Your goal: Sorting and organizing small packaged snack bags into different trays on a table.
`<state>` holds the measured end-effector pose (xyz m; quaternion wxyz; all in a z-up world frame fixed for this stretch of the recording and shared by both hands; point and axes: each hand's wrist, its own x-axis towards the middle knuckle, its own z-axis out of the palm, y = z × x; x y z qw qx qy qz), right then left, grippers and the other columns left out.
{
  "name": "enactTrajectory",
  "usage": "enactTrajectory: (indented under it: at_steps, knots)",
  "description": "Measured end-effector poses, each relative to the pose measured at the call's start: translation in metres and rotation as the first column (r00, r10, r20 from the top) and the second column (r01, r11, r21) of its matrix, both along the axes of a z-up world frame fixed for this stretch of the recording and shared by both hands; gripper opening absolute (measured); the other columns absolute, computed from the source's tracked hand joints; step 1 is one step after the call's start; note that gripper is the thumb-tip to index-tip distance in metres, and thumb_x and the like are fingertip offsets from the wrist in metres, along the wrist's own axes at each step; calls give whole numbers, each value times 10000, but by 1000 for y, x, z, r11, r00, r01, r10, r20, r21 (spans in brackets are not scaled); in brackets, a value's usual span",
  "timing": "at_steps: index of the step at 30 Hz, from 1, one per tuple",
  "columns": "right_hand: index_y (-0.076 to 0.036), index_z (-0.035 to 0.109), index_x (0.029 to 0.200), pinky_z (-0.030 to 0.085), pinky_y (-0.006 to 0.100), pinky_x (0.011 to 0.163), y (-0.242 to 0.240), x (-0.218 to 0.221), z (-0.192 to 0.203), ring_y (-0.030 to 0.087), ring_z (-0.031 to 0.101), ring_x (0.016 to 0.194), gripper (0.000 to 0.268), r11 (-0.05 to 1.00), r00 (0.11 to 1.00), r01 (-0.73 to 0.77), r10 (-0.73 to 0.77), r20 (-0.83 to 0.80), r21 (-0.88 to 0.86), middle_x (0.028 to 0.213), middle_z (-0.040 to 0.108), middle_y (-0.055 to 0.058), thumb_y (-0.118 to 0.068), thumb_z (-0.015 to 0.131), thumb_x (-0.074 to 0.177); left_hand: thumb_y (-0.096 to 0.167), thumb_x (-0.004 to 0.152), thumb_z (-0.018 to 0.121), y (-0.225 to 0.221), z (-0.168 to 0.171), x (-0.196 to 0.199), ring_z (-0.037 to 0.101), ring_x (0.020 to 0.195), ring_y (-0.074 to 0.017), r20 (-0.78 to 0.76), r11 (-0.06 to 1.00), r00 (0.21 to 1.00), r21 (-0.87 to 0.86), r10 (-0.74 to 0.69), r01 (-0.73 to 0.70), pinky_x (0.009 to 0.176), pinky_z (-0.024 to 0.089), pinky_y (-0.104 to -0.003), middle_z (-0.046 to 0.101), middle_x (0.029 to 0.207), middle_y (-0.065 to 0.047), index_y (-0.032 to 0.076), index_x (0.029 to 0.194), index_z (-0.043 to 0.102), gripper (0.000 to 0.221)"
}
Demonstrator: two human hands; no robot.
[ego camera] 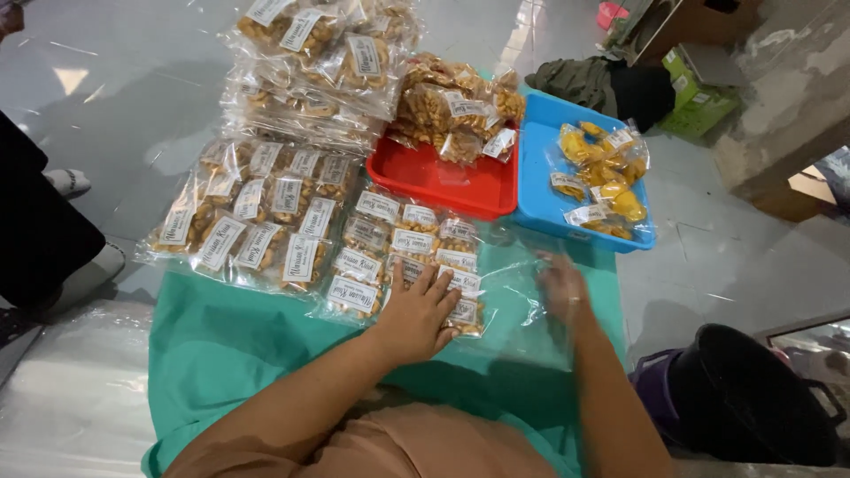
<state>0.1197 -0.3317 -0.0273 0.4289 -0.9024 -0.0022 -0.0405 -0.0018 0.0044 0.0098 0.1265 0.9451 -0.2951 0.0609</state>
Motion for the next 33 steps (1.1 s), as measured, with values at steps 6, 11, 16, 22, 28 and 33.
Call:
enactTrajectory:
  at_steps: [6,11,16,22,28,33]
  knots:
    - [-65,598,1419,521,428,970,-28,-35,38,329,620,1217,380,922,891,261,-344,297,286,1324,619,225,-3,494,1059,530,939,569,-2,11,0,269,1497,-465,-14,999,1000,53,9,-9,1078,90,-857,440,1554,-222,104,1465,521,679]
    - [-71,607,1436,426,471,1088,34,-71,74,378,523,1353,428,992,761,10,75,644,-127,1426,580,179,-83,566,1010,460,952,541,-18,35,-9,203,1519,-470,-35,993,999,116,-24,28,1101,73,-842,349,1612,-225,107,1547,418,702]
    - [-90,535,1526,262,572,1184,77,-77,20,425,392,1462,557,865,691,-109,420,589,-489,1593,458,204,-287,590,1008,589,982,461,-30,41,-17,168,1556,-414,-72,964,992,241,-100,115,1150,45,-783,294,1664,-188,130,1588,366,766]
    - [-173,227,1659,93,742,1162,73,-72,-15,400,190,1556,666,654,867,-436,490,-93,-618,1702,230,157,-488,271,1074,519,903,643,-37,10,-11,287,1496,-442,0,958,994,265,-114,110,1119,183,-784,388,1599,-201,117,1518,469,755]
    - [-172,290,1627,184,751,1146,36,-65,-14,341,301,1535,728,503,906,-327,408,-114,-800,1681,295,124,-585,307,1027,419,991,573,-36,10,-4,231,1526,-450,-125,961,987,244,-104,133,1100,179,-809,323,1633,-227,108,1577,353,699]
    - [-103,261,1633,159,730,1180,-29,-64,-32,330,333,1530,749,481,976,-181,193,-98,-858,1668,323,164,-577,293,1053,431,979,576,-37,4,-9,268,1499,-466,-29,971,994,215,-103,107,1081,209,-817,353,1605,-245,75,1547,375,699]
